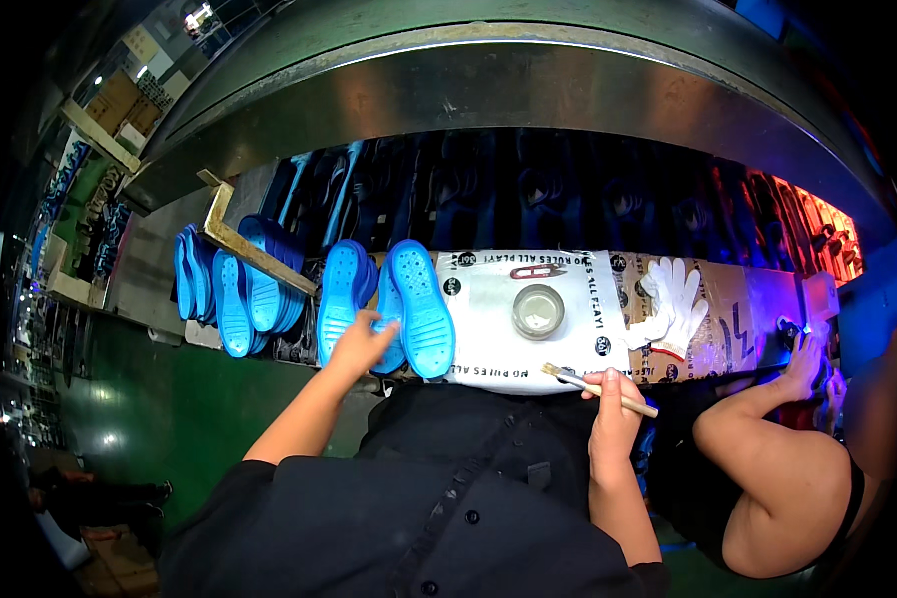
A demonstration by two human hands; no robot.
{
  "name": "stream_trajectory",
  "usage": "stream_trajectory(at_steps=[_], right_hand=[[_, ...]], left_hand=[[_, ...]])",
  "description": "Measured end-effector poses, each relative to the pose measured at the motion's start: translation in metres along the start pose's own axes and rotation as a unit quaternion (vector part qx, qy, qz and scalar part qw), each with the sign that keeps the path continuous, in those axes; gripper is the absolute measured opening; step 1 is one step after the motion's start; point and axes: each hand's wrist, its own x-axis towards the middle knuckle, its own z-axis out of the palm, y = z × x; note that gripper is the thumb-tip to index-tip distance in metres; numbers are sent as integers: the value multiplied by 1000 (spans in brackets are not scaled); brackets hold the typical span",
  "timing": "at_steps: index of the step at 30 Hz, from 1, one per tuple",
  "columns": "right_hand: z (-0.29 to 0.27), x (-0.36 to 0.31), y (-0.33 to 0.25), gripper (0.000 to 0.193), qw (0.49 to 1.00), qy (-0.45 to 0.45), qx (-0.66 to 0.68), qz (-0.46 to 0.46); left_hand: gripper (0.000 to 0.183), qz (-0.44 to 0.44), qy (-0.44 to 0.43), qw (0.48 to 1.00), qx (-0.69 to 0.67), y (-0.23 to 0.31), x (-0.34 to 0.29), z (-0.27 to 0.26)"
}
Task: The person applies a liquid substance to the edges and soles of blue shoes using a brush. They pick up the shoes from a stack, apply the liquid to specific areas, and then place them on a moving conveyor belt.
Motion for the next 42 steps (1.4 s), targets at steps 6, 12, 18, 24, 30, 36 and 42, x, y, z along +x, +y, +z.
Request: stream_trajectory(at_steps=[6,12,18,24,30,36,42], right_hand=[[-2,1,-3,31,1000,-1,1,-3],[-12,-1,-7,31,999,27,10,20],[4,8,-36,32,997,-56,13,-41],[16,8,-66,22,952,-148,-78,-258],[25,2,-66,14,920,-161,-146,-327],[22,0,-61,14,914,-156,-178,-330],[24,0,-63,15,937,-138,-134,-293]], left_hand=[[58,79,-6,997,-8,4,8,37],[43,-34,-162,759,-630,51,-28,-5],[53,94,-217,825,-513,97,-64,-14],[53,197,-100,879,-423,130,-80,1],[50,232,-89,879,-407,143,-93,5],[51,259,-73,876,-399,140,-95,3],[55,262,-83,883,-380,136,-95,5]])
